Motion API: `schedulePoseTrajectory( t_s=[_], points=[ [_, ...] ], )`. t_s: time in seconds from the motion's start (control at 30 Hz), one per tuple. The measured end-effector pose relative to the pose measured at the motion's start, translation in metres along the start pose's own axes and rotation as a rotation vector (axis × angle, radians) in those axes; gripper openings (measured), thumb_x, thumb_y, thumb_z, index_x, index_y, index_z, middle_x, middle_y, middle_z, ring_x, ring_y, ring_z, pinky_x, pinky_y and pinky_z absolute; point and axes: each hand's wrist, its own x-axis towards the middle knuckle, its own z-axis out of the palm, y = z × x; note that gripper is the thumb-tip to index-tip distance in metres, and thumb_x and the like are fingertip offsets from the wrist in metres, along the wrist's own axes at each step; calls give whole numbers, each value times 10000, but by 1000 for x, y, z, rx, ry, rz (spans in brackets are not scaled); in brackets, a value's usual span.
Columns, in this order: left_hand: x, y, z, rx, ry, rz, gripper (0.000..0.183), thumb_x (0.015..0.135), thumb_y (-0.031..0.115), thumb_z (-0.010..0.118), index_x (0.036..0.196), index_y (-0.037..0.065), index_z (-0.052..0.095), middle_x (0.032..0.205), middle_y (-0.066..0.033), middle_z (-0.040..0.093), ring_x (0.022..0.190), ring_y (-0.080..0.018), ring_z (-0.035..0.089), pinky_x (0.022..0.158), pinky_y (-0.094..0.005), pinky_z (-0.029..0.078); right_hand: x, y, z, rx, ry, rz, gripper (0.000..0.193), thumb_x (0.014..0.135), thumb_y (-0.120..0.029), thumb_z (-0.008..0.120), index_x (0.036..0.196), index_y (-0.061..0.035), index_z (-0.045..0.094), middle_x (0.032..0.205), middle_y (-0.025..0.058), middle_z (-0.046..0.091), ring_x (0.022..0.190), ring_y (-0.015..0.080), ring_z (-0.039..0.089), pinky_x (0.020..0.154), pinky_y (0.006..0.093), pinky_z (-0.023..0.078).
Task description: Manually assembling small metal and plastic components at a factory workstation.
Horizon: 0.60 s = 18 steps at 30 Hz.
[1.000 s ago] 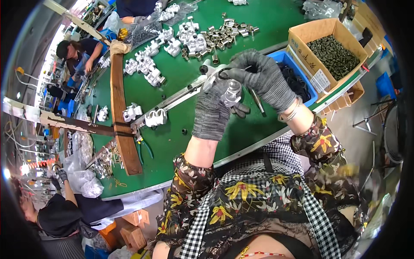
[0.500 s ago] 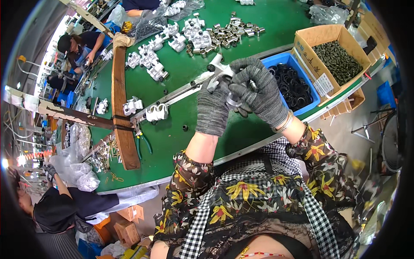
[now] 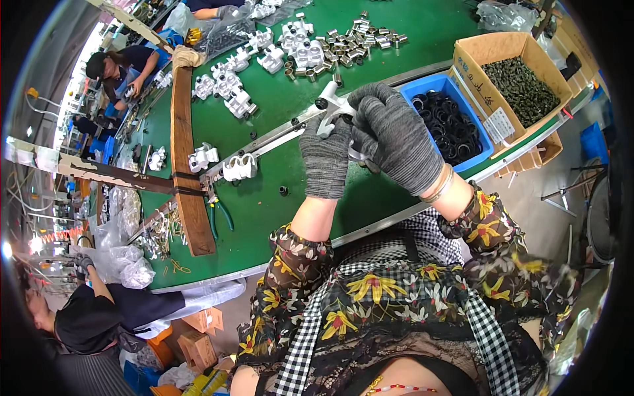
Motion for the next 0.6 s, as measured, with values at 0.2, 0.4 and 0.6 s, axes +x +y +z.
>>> schedulePoseTrajectory(
  t_s=[0.2,0.4,0.6],
  points=[
    [9,-15,4,-5,70,76,236,859,61,611,1085,-7,593,938,-77,641,768,-138,586,692,-261,489,3,19,6,462,11,168,242,776,-110,741,893,-30,544,961,89,556,841,173,550,737,304,472],
    [8,-19,0,191,13,88,401,839,-16,623,1227,-13,520,1043,-92,610,859,-113,576,752,-240,509,-2,22,14,-28,135,-133,275,824,-183,713,965,-25,538,791,75,541,646,161,596,538,318,483],
    [-6,-17,0,87,3,124,405,810,-21,648,1199,-4,534,1079,-121,622,922,-153,607,794,-270,512,-2,20,2,522,-166,272,242,826,-114,708,930,8,526,690,56,553,490,105,539,443,271,433]
  ],
)
